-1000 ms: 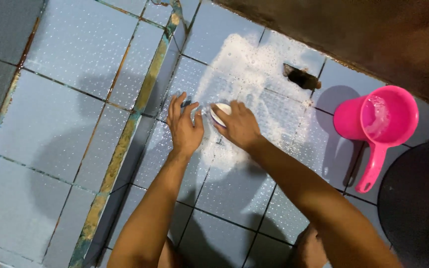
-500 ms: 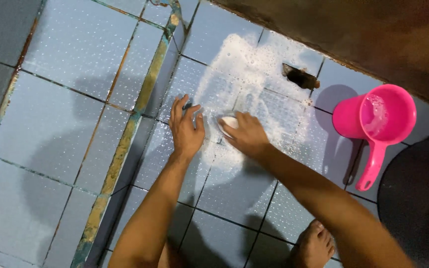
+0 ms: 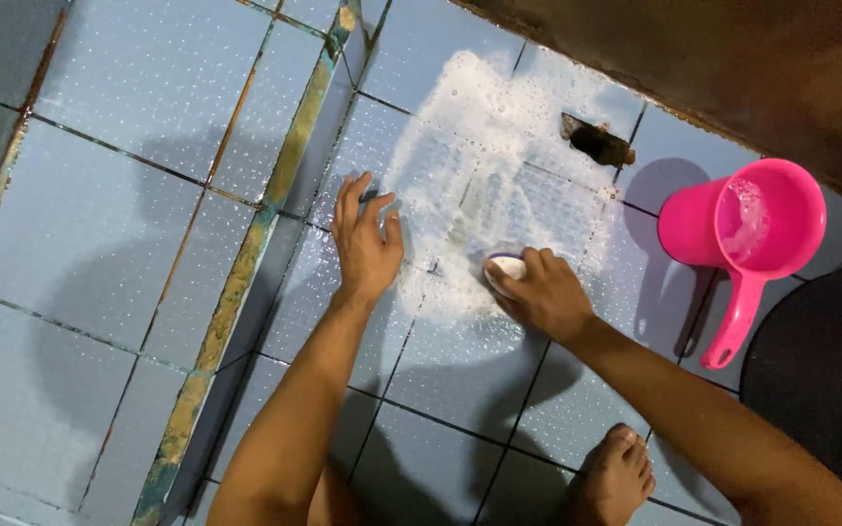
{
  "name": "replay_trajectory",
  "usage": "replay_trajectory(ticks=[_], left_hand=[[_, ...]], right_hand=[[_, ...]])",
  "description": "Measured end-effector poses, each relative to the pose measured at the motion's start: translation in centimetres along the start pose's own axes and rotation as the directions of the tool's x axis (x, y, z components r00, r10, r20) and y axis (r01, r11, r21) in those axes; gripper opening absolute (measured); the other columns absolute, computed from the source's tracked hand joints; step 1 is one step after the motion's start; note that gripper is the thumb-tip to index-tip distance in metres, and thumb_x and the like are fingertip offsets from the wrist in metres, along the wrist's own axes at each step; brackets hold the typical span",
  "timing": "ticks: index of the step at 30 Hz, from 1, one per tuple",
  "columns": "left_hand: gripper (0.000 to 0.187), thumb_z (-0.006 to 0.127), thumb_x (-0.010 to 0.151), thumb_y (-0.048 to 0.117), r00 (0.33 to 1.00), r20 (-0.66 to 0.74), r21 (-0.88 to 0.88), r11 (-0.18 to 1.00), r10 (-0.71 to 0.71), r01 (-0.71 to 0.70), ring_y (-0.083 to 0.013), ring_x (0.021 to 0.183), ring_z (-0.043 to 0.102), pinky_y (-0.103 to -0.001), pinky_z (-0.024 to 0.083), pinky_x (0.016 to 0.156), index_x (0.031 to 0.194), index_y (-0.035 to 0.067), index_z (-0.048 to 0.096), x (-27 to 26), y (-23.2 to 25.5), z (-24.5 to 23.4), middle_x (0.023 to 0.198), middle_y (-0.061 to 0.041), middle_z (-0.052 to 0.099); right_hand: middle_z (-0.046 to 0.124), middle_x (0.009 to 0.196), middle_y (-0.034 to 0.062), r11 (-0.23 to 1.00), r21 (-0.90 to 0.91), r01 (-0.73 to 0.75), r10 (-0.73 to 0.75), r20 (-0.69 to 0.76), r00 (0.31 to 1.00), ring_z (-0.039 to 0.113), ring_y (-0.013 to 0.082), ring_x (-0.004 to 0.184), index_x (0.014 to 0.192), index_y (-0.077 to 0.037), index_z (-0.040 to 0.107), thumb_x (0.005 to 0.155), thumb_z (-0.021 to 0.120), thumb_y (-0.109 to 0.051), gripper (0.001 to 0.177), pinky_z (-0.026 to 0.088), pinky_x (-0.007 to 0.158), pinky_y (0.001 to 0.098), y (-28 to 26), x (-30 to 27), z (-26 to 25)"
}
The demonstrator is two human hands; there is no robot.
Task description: The person pours soapy water from a pink scoop onto a tiled floor, then scrubs the area with a bar of soap, creating foam. The person continues scrubbing the same section of floor repeatedly.
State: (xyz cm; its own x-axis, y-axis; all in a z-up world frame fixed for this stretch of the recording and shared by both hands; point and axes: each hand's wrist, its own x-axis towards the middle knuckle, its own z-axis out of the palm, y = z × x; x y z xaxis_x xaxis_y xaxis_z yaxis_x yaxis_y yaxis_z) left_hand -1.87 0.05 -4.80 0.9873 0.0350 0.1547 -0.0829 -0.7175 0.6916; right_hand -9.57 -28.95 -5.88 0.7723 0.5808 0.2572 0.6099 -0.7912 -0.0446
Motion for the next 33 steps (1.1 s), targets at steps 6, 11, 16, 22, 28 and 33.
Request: replay_trajectory(ticks=[6,11,16,22,28,33], left_hand=[[0.021,0.064,0.092,0.011,1.0,-0.001,0.016,1.0,0.01,-0.01,-0.0385,0.146,0.036,-0.061,0.038,0.105,0.112,0.01,0.072,-0.4,-0.1,-0.9,0.148,-0.008,0.047],[0.019,0.065,0.093,0.012,0.999,-0.04,0.054,0.999,-0.002,0.004,-0.0368,0.146,0.037,-0.061,0.036,0.107,0.111,0.011,0.072,-0.4,-1.5,-1.0,0.148,-0.007,0.048],[0.019,0.066,0.093,0.013,0.998,-0.055,0.045,0.999,0.005,-0.002,-0.0364,0.146,0.037,-0.061,0.035,0.108,0.112,0.012,0.072,0.3,0.1,-0.3,0.148,-0.006,0.048],[0.019,0.06,0.097,0.013,0.999,0.04,0.001,1.0,-0.021,0.021,-0.0371,0.149,0.032,-0.065,0.033,0.11,0.113,0.011,0.071,0.0,1.1,0.1,0.15,-0.007,0.046],[0.019,0.061,0.096,0.012,0.999,0.045,0.033,0.999,-0.02,0.019,-0.0363,0.149,0.032,-0.065,0.035,0.109,0.112,0.01,0.071,-0.4,0.5,-1.1,0.15,-0.007,0.046],[0.021,0.063,0.093,0.013,1.0,-0.009,0.071,0.997,-0.028,0.028,-0.0368,0.147,0.035,-0.062,0.036,0.107,0.113,0.011,0.071,-0.2,-0.9,-1.2,0.15,-0.007,0.045]], right_hand=[[0.054,0.092,0.0156,1.0,-0.002,-0.027,0.027,-0.095,0.995,0.057,0.033,0.076,0.137,-0.029,0.061,0.097,0.059,-0.039,0.042,0.047,0.062,0.0429,-2.1,6.0,1.6],[0.054,0.095,0.0144,0.996,-0.056,-0.066,0.063,-0.06,0.996,0.059,0.0329,0.079,0.136,-0.03,0.06,0.091,0.068,-0.046,0.048,0.05,0.062,0.0442,-3.2,11.3,5.6],[0.055,0.103,0.0154,0.994,0.011,-0.109,0.108,0.047,0.993,0.062,0.0328,0.085,0.141,-0.029,0.056,0.099,0.058,-0.047,0.046,0.052,0.065,0.0427,-2.5,8.7,2.0],[0.055,0.092,0.0143,0.987,0.112,-0.116,0.107,0.084,0.991,0.06,0.0336,0.079,0.133,-0.026,0.066,0.092,0.065,-0.048,0.046,0.052,0.065,0.0432,-0.5,0.4,0.1],[0.055,0.093,0.0115,0.987,0.047,-0.15,0.148,0.057,0.987,0.062,0.0297,0.081,0.137,-0.029,0.064,0.09,0.068,-0.047,0.05,0.052,0.069,0.0397,-3.9,7.9,0.3],[0.052,0.094,0.0109,0.983,0.068,-0.171,0.168,0.043,0.985,0.062,0.0312,0.08,0.146,-0.031,0.052,0.095,0.062,-0.051,0.055,0.054,0.066,0.0407,-4.5,13.5,4.6]])
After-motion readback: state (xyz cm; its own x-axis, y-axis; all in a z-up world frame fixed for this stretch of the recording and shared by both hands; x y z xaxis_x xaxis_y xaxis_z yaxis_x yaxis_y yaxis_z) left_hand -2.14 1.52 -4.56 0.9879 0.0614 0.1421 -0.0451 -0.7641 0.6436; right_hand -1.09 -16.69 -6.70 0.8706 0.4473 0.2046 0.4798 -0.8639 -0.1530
